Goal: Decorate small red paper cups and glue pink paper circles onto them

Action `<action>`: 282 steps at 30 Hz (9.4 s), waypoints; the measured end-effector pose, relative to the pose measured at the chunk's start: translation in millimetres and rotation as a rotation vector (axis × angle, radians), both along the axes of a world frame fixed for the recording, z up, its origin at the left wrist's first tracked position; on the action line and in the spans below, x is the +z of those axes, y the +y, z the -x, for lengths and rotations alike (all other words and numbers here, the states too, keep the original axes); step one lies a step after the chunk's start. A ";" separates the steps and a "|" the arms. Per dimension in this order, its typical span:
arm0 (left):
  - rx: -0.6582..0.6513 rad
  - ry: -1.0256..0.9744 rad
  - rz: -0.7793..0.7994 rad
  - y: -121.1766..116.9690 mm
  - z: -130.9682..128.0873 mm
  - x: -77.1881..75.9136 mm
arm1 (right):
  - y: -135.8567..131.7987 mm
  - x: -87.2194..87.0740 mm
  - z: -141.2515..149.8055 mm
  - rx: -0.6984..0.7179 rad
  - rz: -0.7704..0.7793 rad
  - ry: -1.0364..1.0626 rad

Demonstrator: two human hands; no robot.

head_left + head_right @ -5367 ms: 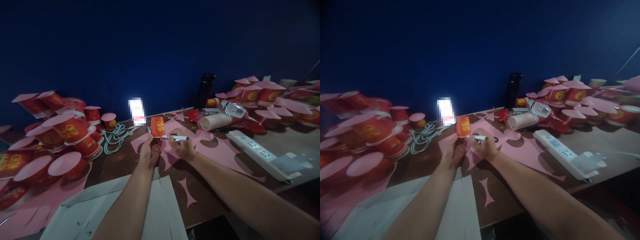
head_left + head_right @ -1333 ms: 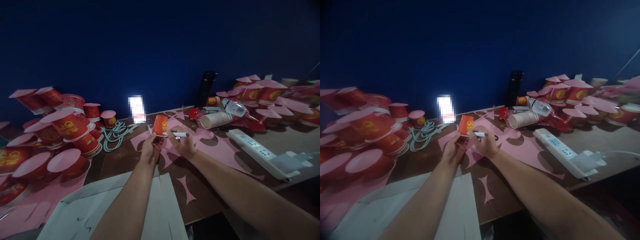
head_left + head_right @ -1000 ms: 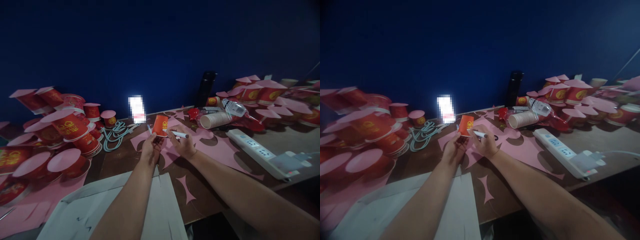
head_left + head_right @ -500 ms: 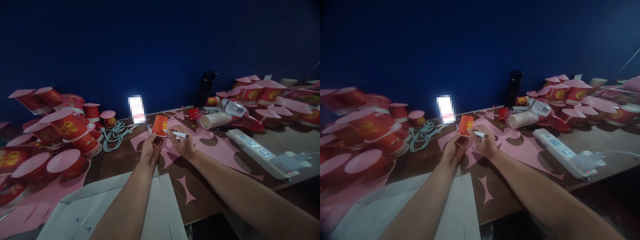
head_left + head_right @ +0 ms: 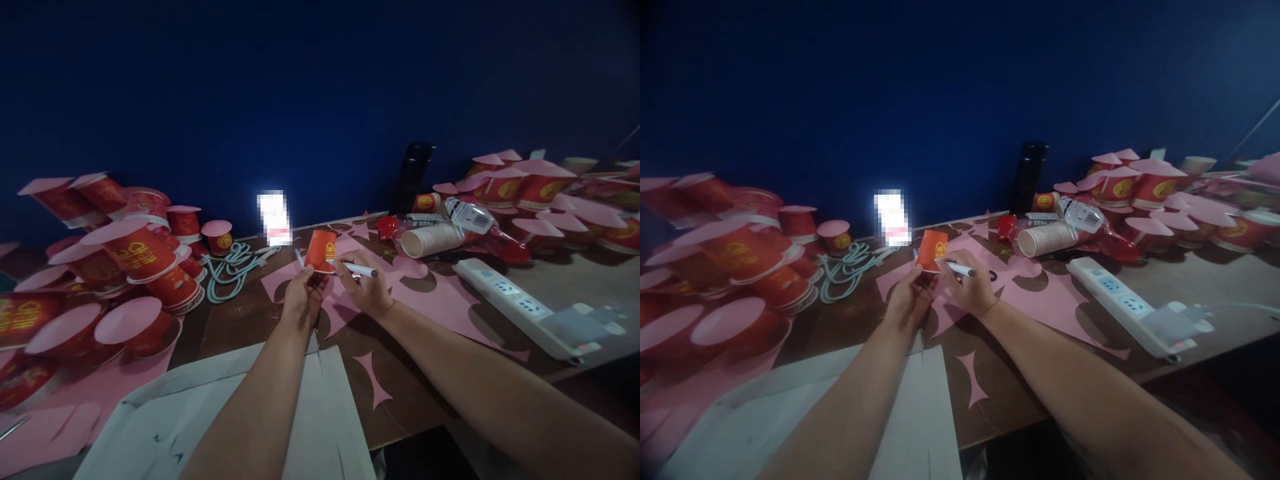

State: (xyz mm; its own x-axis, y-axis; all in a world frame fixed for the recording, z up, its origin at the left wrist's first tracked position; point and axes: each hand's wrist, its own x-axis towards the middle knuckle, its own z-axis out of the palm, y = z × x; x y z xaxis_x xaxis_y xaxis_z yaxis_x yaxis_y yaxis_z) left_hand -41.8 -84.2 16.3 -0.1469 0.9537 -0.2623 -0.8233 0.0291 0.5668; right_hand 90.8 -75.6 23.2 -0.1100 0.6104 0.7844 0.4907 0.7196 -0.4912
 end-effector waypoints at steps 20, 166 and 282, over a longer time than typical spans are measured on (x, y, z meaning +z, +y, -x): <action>0.007 0.006 -0.005 -0.4 -0.6 0.0 | -0.3 0.1 0.7 0.000 0.017 0.011; -0.040 0.076 -0.052 0.5 0.0 -6.5 | -3.4 -1.3 2.0 0.025 0.088 -0.023; -0.036 0.166 0.056 -1.2 -3.3 0.1 | -0.6 -1.6 2.9 -0.036 0.121 -0.009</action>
